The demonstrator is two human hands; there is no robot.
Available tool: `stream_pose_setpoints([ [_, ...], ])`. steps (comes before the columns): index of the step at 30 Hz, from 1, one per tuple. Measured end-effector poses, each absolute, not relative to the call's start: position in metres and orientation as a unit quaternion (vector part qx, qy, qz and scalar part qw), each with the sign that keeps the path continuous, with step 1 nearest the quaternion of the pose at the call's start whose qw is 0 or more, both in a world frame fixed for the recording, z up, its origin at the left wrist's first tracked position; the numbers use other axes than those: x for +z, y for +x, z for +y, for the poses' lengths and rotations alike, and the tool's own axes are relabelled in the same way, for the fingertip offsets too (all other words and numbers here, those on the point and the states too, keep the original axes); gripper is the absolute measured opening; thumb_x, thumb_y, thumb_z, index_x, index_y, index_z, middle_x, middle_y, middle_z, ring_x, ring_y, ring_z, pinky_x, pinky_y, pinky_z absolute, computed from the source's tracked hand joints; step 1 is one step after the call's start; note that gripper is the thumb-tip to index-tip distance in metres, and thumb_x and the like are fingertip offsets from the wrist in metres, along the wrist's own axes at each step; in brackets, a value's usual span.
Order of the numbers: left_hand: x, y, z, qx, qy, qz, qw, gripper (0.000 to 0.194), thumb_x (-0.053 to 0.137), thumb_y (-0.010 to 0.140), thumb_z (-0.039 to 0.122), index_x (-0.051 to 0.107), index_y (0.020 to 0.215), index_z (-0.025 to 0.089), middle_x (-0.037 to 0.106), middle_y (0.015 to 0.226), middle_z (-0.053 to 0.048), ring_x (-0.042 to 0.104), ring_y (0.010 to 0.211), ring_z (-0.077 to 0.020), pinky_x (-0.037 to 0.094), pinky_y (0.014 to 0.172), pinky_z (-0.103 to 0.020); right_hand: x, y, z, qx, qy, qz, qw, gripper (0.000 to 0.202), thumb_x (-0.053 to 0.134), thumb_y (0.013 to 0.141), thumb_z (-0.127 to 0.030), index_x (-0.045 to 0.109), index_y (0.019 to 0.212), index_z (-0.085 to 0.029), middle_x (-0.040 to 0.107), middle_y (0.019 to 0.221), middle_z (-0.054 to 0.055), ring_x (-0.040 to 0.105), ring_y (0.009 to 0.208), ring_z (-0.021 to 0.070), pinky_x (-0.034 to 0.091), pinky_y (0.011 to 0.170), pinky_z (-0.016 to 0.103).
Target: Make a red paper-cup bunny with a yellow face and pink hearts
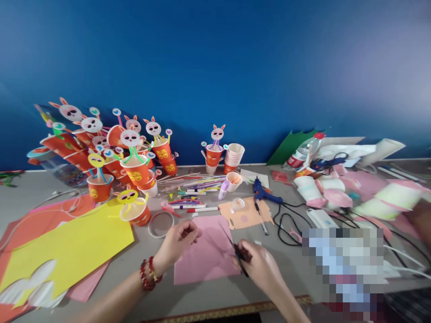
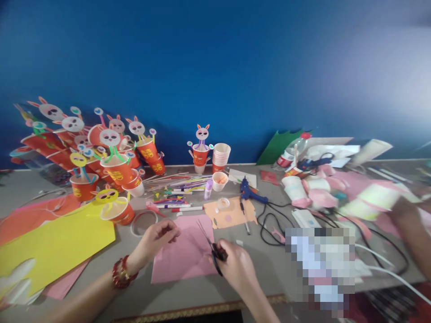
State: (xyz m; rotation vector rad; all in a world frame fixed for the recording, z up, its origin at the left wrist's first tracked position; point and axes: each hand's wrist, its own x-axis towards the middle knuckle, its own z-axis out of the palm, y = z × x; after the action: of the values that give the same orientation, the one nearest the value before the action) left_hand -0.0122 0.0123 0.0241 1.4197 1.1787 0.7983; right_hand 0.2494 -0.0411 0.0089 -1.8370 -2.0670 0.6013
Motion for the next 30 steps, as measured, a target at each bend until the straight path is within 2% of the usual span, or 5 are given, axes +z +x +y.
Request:
stream_pose_setpoints([
  [4, 0.019, -0.01, 0.011, 0.306, 0.661, 0.492, 0.477, 0.022, 0.057, 0.089, 0.035, 0.062, 0.076, 0.017, 0.063, 0.069, -0.001, 0.059, 0.064, -0.0141, 0.043, 0.059, -0.023, 0.007, 0.27, -0.049, 0.154, -0.69, -0.7, 0.105, 0.035, 0.061, 0.083, -0.05, 0.046, 0.067, -0.023, 0.062, 0.062, -0.001, 0.06, 0.059, 0.0191, 0.031, 0.053, 0.025],
  [10, 0.013, -0.006, 0.008, 0.297, 0.685, 0.463, 0.478, 0.022, 0.051, 0.091, 0.033, 0.064, 0.081, 0.018, 0.067, 0.079, -0.004, 0.064, 0.07, -0.0167, 0.047, 0.063, -0.024, 0.009, 0.286, -0.061, 0.156, -0.73, -0.66, 0.083, 0.028, 0.068, 0.079, -0.046, 0.05, 0.087, -0.026, 0.07, 0.073, -0.002, 0.068, 0.065, 0.0209, 0.033, 0.052, 0.024],
  [17, 0.002, -0.009, 0.015, 0.307, 0.696, 0.452, 0.466, 0.026, 0.048, 0.092, 0.032, 0.064, 0.078, 0.017, 0.067, 0.077, -0.005, 0.062, 0.069, -0.0171, 0.048, 0.066, -0.026, 0.012, 0.284, -0.06, 0.106, -0.707, -0.698, 0.033, 0.026, 0.07, 0.079, -0.038, 0.048, 0.081, -0.024, 0.069, 0.076, -0.001, 0.067, 0.066, 0.0206, 0.028, 0.051, 0.024],
  [23, -0.007, -0.013, 0.018, 0.305, 0.692, 0.456, 0.469, 0.029, 0.044, 0.093, 0.035, 0.064, 0.085, 0.016, 0.066, 0.074, -0.005, 0.062, 0.064, -0.0168, 0.046, 0.051, -0.022, 0.016, 0.282, -0.05, 0.108, -0.697, -0.708, 0.012, 0.029, 0.072, 0.077, -0.036, 0.046, 0.077, -0.024, 0.066, 0.07, -0.002, 0.065, 0.063, 0.0195, 0.026, 0.051, 0.022],
  [30, -0.004, -0.013, 0.014, 0.328, 0.715, 0.444, 0.429, 0.017, 0.055, 0.087, 0.025, 0.069, 0.079, 0.017, 0.07, 0.08, -0.005, 0.063, 0.074, -0.0176, 0.046, 0.07, -0.026, 0.013, 0.28, -0.039, 0.117, -0.681, -0.723, 0.014, 0.03, 0.07, 0.076, -0.035, 0.043, 0.074, -0.024, 0.064, 0.067, -0.003, 0.063, 0.062, 0.0184, 0.027, 0.051, 0.022],
])
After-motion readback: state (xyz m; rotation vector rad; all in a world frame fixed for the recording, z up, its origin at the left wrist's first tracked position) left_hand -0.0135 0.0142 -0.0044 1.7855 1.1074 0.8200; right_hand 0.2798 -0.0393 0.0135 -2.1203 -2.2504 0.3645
